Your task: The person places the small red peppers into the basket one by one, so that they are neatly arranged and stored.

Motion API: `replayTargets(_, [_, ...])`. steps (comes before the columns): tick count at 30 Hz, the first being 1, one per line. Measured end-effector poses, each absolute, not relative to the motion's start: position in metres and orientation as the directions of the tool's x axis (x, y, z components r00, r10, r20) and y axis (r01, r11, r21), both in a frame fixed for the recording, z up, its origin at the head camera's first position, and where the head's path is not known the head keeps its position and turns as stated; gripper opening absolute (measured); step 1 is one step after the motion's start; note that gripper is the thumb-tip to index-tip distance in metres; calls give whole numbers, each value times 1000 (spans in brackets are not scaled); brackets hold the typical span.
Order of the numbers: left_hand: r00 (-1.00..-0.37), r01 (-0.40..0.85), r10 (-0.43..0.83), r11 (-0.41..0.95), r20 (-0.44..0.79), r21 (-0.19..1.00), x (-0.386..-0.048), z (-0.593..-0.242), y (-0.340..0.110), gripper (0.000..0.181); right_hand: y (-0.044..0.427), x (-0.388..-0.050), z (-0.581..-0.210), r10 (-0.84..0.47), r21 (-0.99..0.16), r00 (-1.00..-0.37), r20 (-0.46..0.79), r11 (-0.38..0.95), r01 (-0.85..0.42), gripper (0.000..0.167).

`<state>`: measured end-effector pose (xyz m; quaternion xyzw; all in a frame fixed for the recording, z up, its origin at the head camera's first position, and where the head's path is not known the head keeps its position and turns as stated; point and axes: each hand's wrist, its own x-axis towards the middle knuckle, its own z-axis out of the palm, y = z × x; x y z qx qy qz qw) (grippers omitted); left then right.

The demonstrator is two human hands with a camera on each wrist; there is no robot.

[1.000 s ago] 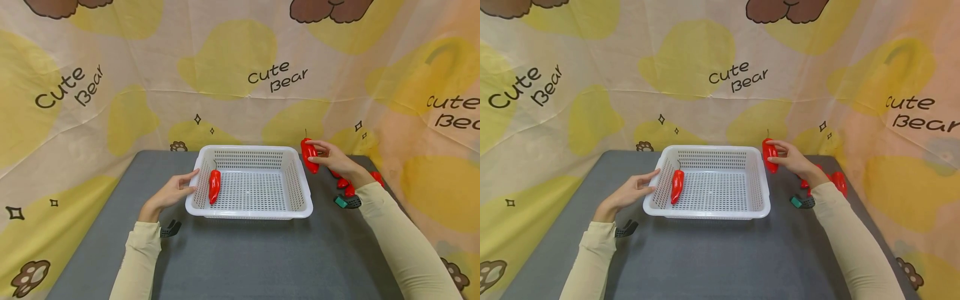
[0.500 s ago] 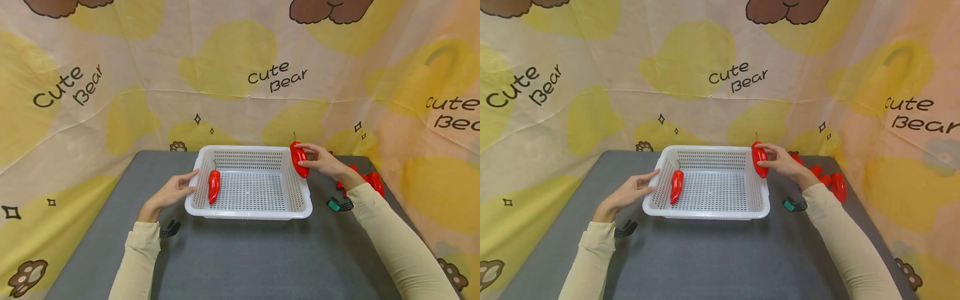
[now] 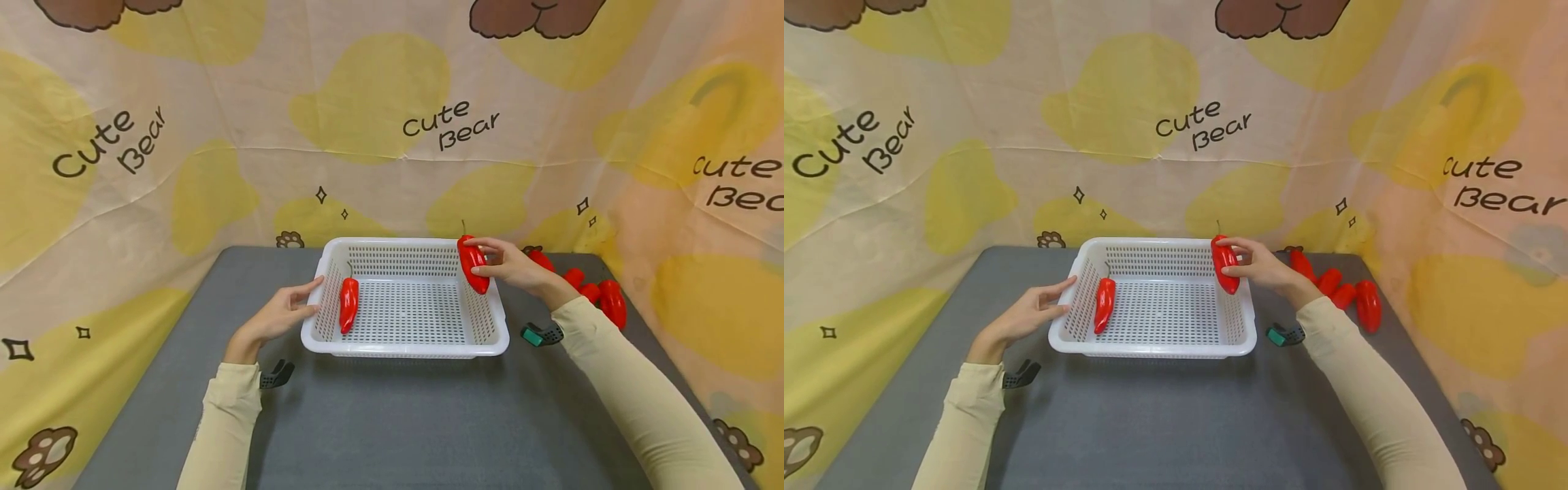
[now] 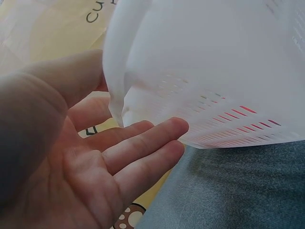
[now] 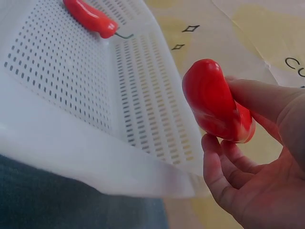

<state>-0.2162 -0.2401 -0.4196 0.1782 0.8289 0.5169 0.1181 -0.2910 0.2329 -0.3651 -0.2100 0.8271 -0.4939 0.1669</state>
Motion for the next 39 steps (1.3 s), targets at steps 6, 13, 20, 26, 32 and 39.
replayTargets(6, [-912, 169, 409, 415, -18, 894, -216, -420, -240, 66, 226, -290, -369, -539, -900, -840, -60, 393, -189, 61])
replayTargets(13, [-908, 171, 419, 401, -15, 900, -215, -421, -239, 66, 218, -288, -372, -550, -900, -833, -58, 391, -195, 60])
replayTargets(20, [-906, 171, 423, 391, -11, 904, -215, -420, -240, 66, 209, -288, -371, -556, -891, -828, -71, 409, -199, 61])
replayTargets(26, [-907, 169, 421, 389, -11, 905, -215, -419, -239, 66, 203, -290, -370, -554, -886, -829, -78, 419, -198, 62])
replayTargets(32, [-908, 167, 418, 393, -14, 904, -215, -419, -240, 66, 195, -292, -370, -565, -881, -822, -64, 419, -219, 62])
replayTargets(39, [-904, 172, 428, 385, -10, 907, -216, -421, -241, 67, 184, -297, -372, -590, -885, -806, -45, 398, -241, 61])
